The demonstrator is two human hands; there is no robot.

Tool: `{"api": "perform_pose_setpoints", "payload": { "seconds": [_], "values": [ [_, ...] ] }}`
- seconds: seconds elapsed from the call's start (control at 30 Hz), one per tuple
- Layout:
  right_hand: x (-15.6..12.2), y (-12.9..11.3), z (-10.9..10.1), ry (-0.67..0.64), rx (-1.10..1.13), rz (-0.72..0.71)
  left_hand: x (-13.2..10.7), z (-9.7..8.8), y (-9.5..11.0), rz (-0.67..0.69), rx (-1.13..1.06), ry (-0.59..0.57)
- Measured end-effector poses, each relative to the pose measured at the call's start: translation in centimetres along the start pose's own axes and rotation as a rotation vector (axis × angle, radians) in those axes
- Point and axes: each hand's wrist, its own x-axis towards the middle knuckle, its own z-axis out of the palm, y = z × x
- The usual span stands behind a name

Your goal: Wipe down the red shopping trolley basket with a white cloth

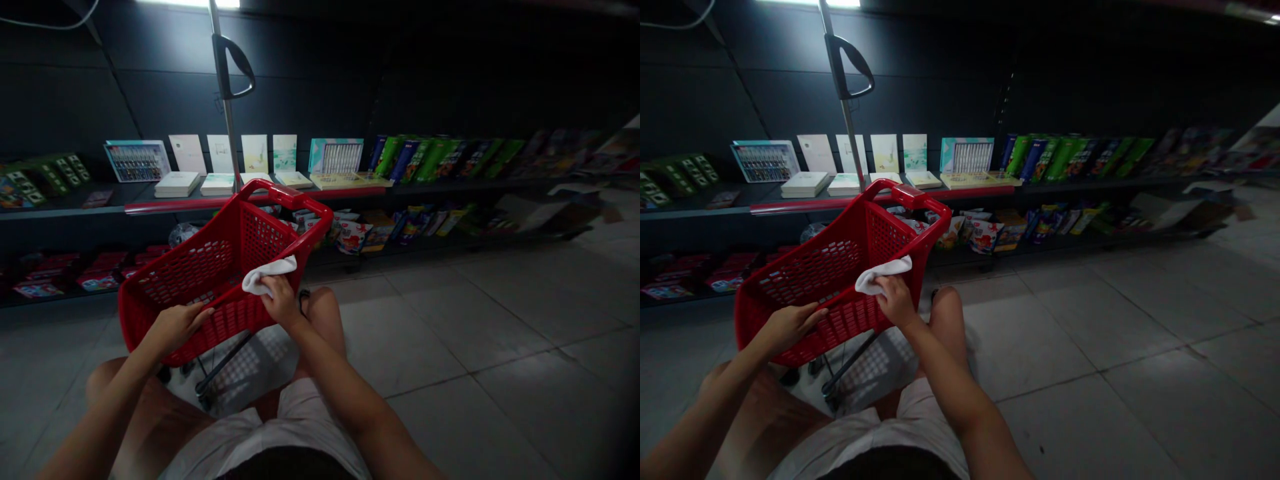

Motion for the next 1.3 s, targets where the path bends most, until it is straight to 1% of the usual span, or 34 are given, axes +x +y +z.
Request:
{"api": "perform_pose_setpoints", "payload": {
  "seconds": [0.03, 0.07, 0.17, 0.23, 0.3, 0.33, 0.4, 0.47, 0.53, 0.6, 0.67, 0.77, 0.83, 0.9, 0.93, 1.03, 1.1, 1.17, 1.23, 1.27, 1.3],
  "values": [
    [0.1, 0.0, 0.0, -0.004, 0.022, 0.014, 0.0, 0.1, 0.0, 0.002, 0.003, 0.001],
    [0.3, 0.1, -0.2, 0.020, 0.029, 0.049, -0.1, 0.1, 0.0, 0.004, 0.004, 0.004],
    [1.6, 1.0, -1.8, 0.152, -0.055, 0.171, -0.1, 0.2, 0.0, 0.003, -0.010, 0.015],
    [2.3, 1.4, -2.8, 0.162, -0.153, 0.173, -0.1, 0.2, 0.2, -0.006, -0.022, 0.013],
    [2.5, 1.4, -3.2, 0.152, -0.209, 0.138, -0.1, 0.2, 0.3, -0.018, -0.025, 0.002],
    [2.4, 1.4, -3.2, 0.162, -0.207, 0.122, -0.1, 0.2, 0.4, -0.021, -0.024, -0.002],
    [2.0, 1.1, -2.7, 0.222, -0.171, 0.111, 0.0, 0.2, 0.5, -0.021, -0.020, -0.005],
    [1.4, 0.6, -1.8, 0.294, -0.141, 0.131, 0.0, 0.2, 0.5, -0.026, -0.015, -0.010],
    [0.6, -0.2, -0.6, 0.307, -0.121, 0.158, 0.0, 0.2, 0.5, -0.032, -0.031, -0.011],
    [-0.5, -1.4, 0.9, 0.254, -0.087, 0.172, 0.0, 0.0, 0.4, -0.029, -0.096, -0.008],
    [-2.0, -3.1, 2.5, 0.153, -0.035, 0.152, -0.1, -0.1, 0.3, -0.019, -0.203, 0.006],
    [-4.4, -6.2, 5.2, -0.057, 0.019, 0.065, -0.1, -0.2, -0.1, 0.010, -0.389, 0.033],
    [-5.7, -8.2, 7.0, -0.196, 0.014, 0.014, 0.1, 0.0, -0.6, 0.029, -0.508, 0.024],
    [-6.5, -9.9, 8.8, -0.311, 0.021, -0.067, 0.3, 0.3, -0.9, 0.021, -0.617, -0.002],
    [-6.8, -10.6, 9.7, -0.355, 0.041, -0.130, 0.4, 0.5, -1.1, 0.002, -0.674, -0.010],
    [-7.0, -12.0, 12.2, -0.435, 0.099, -0.325, 0.6, 0.8, -1.2, -0.101, -0.892, -0.021],
    [-6.7, -12.2, 13.2, -0.463, 0.105, -0.421, 0.6, 0.8, -1.2, -0.142, -1.058, -0.061],
    [-6.2, -11.3, 13.2, -0.488, 0.107, -0.531, 0.5, 0.7, -1.3, -0.149, -1.161, -0.107],
    [-5.7, -9.2, 12.0, -0.521, 0.101, -0.640, 0.4, 0.7, -1.7, -0.152, -1.178, -0.125],
    [-5.6, -7.7, 10.9, -0.537, 0.085, -0.671, 0.3, 0.8, -1.9, -0.155, -1.166, -0.124],
    [-5.6, -6.0, 9.5, -0.551, 0.056, -0.671, 0.3, 0.9, -2.1, -0.155, -1.150, -0.123]
  ]
}}
